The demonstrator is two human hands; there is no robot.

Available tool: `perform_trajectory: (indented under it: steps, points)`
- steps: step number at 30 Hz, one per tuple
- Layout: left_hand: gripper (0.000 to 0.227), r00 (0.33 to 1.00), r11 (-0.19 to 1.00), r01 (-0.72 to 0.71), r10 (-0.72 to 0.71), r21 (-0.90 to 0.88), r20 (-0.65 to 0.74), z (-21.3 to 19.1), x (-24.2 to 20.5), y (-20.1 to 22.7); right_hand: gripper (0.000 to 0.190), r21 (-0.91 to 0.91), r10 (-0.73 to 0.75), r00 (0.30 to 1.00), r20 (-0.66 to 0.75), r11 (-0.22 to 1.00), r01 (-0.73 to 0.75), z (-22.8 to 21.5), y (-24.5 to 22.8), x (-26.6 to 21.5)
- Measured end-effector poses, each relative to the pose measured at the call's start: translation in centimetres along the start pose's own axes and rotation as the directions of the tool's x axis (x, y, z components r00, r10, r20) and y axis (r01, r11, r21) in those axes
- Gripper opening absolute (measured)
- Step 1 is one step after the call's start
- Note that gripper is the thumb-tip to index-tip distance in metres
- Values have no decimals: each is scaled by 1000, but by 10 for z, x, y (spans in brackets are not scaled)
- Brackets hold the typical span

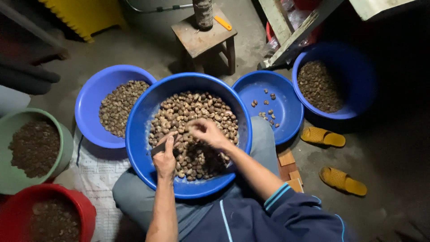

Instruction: Cracking nut shells with a small hand tool and sorting the nuts into various colored plastic bowls.

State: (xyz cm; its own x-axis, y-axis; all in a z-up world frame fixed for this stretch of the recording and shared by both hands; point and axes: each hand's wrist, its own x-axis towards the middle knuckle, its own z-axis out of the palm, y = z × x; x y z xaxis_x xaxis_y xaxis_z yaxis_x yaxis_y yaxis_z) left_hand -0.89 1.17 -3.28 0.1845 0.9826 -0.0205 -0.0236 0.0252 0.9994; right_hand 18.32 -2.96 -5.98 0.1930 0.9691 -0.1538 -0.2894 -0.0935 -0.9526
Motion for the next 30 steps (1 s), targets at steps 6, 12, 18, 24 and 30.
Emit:
perform_trajectory:
  steps: [6,12,18,24,30]
  points:
    - [26,997,995,72,-70,64,-43,-2,1,-20,23,-524,-422,855,-303,823,220,-95,-64,-8]
    - [28,965,954,248,-229,169,-125,-11,4,-39,26,-627,-312,838,-447,778,-45,-204,-30,-8]
    - [25,980,983,151,-135,106,-148,-3,4,-27,35,-716,-421,772,-477,695,-63,-206,-18,-8]
    - [26,987,994,88,-77,68,-144,1,4,-7,18,-871,-672,738,-52,392,296,-69,-73,2]
    - [28,969,956,225,-201,186,-143,-9,6,-30,37,-962,-364,896,253,1,272,-14,27,44]
